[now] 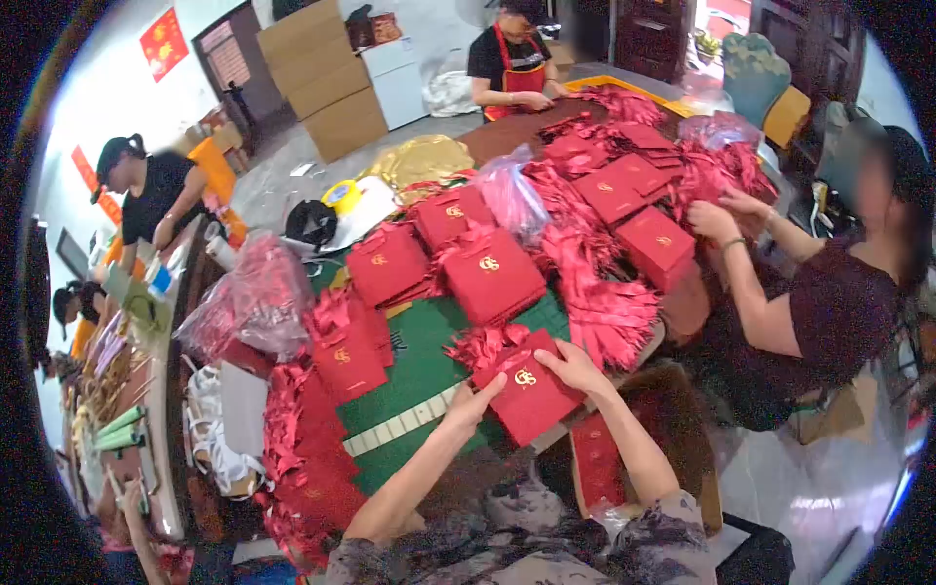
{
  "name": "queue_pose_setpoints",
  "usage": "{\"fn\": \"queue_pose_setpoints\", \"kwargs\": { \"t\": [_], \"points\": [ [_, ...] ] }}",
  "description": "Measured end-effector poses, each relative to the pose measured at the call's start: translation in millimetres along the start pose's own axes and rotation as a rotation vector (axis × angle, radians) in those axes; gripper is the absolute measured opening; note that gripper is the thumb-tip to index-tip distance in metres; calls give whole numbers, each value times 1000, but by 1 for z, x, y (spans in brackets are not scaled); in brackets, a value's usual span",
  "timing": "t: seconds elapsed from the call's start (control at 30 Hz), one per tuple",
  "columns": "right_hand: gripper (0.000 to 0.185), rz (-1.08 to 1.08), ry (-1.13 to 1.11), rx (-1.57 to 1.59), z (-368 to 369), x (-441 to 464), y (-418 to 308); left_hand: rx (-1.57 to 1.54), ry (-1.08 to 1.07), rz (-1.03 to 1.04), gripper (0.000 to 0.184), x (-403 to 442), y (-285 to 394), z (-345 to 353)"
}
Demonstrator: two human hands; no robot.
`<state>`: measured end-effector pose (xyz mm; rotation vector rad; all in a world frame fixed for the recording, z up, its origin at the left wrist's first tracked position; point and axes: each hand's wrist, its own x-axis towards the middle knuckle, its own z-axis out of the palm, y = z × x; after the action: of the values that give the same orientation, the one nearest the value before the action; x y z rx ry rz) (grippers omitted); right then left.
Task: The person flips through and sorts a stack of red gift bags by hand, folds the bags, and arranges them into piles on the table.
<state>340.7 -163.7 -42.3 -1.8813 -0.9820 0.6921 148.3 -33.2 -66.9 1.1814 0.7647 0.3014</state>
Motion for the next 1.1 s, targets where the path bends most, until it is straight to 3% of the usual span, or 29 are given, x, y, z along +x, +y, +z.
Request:
{"fn": "queue_pose_setpoints", "kwargs": {
  "t": [0.13,0.23,0.27,0.3,0.33,0.4,0.5,0.57,0.63,0.67,0.9,1.0,1.07,1.1],
  "points": [
    [58,1,37,25,-25,9,11,36,14,57,87,23,4,24],
    [55,-53,47,34,-36,16,6,278,126,-53,99,17,35,41],
    [56,-10,40,-37,-42,16,3,365,146,-56,102,46,3,35],
    [56,33,35,-109,-49,17,-7,365,148,-56,102,38,14,41],
    [79,119,-92,-137,-60,18,-21,391,167,-68,100,21,38,52],
    [80,108,-94,-141,-63,20,-23,473,217,-128,96,11,59,63],
    [75,65,-47,-156,-57,23,-2,273,131,-85,97,46,13,47],
    [70,26,-2,-169,-57,26,7,131,109,-71,101,30,21,50],
    [54,86,-232,-75,-61,29,10,315,236,27,96,27,11,49],
    [43,46,-192,-72,-57,31,21,264,218,72,87,25,6,48],
    [43,-53,-92,-118,-51,46,43,257,141,14,66,29,4,40],
    [46,38,-277,-46,-53,39,1,136,68,18,63,7,18,41],
    [47,17,-289,-123,-47,41,-17,58,89,-195,68,-9,29,39],
    [48,-1,-301,-195,-44,42,-20,56,90,-196,68,-9,24,35]
  ]
}}
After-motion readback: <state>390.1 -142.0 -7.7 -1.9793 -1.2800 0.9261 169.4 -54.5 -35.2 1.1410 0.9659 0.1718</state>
